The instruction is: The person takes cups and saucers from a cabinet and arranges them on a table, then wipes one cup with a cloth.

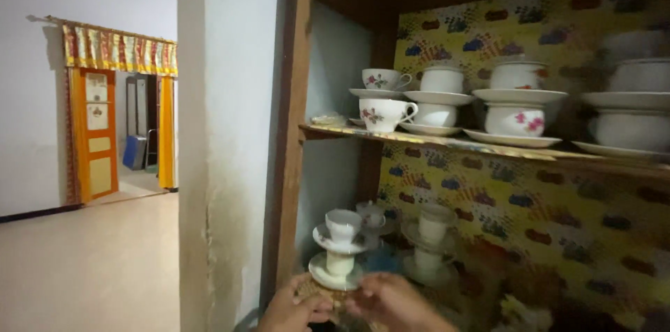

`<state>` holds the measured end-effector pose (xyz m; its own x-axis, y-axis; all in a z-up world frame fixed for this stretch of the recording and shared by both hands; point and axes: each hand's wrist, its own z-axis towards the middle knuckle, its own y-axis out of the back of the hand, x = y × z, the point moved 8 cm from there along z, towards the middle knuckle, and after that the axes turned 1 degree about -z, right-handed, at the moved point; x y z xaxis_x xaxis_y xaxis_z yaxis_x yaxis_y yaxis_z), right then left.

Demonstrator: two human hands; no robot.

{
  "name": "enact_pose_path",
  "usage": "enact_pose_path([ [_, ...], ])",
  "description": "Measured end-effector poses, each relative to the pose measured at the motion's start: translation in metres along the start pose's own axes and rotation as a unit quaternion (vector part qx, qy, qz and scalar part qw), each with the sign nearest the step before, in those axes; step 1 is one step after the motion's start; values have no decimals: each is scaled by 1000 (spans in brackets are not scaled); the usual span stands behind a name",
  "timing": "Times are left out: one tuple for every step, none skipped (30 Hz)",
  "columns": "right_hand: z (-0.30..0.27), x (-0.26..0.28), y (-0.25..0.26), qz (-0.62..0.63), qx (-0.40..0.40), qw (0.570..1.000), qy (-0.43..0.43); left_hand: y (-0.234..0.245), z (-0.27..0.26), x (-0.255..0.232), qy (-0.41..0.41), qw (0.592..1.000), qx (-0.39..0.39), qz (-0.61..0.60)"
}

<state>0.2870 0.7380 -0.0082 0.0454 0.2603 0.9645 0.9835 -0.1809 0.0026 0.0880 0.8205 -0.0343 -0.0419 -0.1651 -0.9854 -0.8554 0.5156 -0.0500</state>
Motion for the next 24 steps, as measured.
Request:
enact_pose_path([
  [17, -1, -14, 103, 23, 994, 24, 4, 16, -4, -12, 1000, -3, 23],
  [33, -1, -26, 204, 45, 977, 49, 8, 32, -7, -24, 999, -7, 45],
  [53, 3, -35, 205, 42, 977, 51, 13, 57, -6, -25, 999, -4, 46],
  [73, 3, -38, 245, 7, 969, 34, 22, 83, -9, -49, 996, -23, 66],
  [93, 4, -42, 284, -27, 958, 17, 29, 108, -13, -75, 993, -42, 86],
  [113, 4, -44, 285, -30, 958, 20, 29, 124, -15, -78, 992, -39, 86],
  [130, 2, -45, 279, -52, 959, 29, 35, 136, -13, -67, 991, -58, 103],
  [147, -1, -47, 272, -75, 959, 36, 40, 148, -11, -57, 988, -77, 120],
  [159, 5, -45, 275, -78, 958, 37, 42, 175, 5, -56, 988, -73, 122],
  [170, 10, -38, 267, -116, 956, 48, 48, 200, 16, -87, 979, -105, 149],
  [178, 12, -30, 257, -156, 952, 58, 52, 222, 30, -117, 968, -136, 173],
  [189, 8, -25, 258, -160, 951, 56, 49, 250, 53, -115, 969, -131, 174],
  [199, 4, -15, 236, -210, 948, 39, 51, 274, 65, -159, 956, -160, 186],
  [207, 0, -6, 213, -258, 942, 22, 52, 297, 78, -202, 941, -188, 197],
  [207, 3, -5, 215, -263, 940, 22, 52, 303, 75, -202, 941, -183, 198],
  [207, 4, -5, 225, -270, 936, 10, 51, 311, 74, -195, 951, -161, 177],
  [205, 4, -5, 236, -278, 931, -2, 48, 318, 75, -186, 960, -137, 158],
  [218, -5, -3, 240, -285, 928, -3, 46, 334, 83, -185, 961, -129, 160],
  [229, -10, -1, 260, -281, 924, 20, 39, 347, 89, -205, 965, -101, 129],
  [240, -15, 2, 279, -278, 918, 42, 31, 359, 95, -224, 967, -72, 97],
  [241, -14, 1, 282, -284, 915, 44, 30, 373, 104, -224, 967, -64, 98],
  [241, -10, 1, 285, -296, 909, 67, 29, 384, 110, -253, 965, -49, 56],
  [239, -6, 0, 287, -307, 903, 89, 29, 394, 115, -280, 959, -36, 12],
  [227, 1, -9, 289, -314, 900, 90, 32, 380, 104, -279, 960, -28, 12],
])
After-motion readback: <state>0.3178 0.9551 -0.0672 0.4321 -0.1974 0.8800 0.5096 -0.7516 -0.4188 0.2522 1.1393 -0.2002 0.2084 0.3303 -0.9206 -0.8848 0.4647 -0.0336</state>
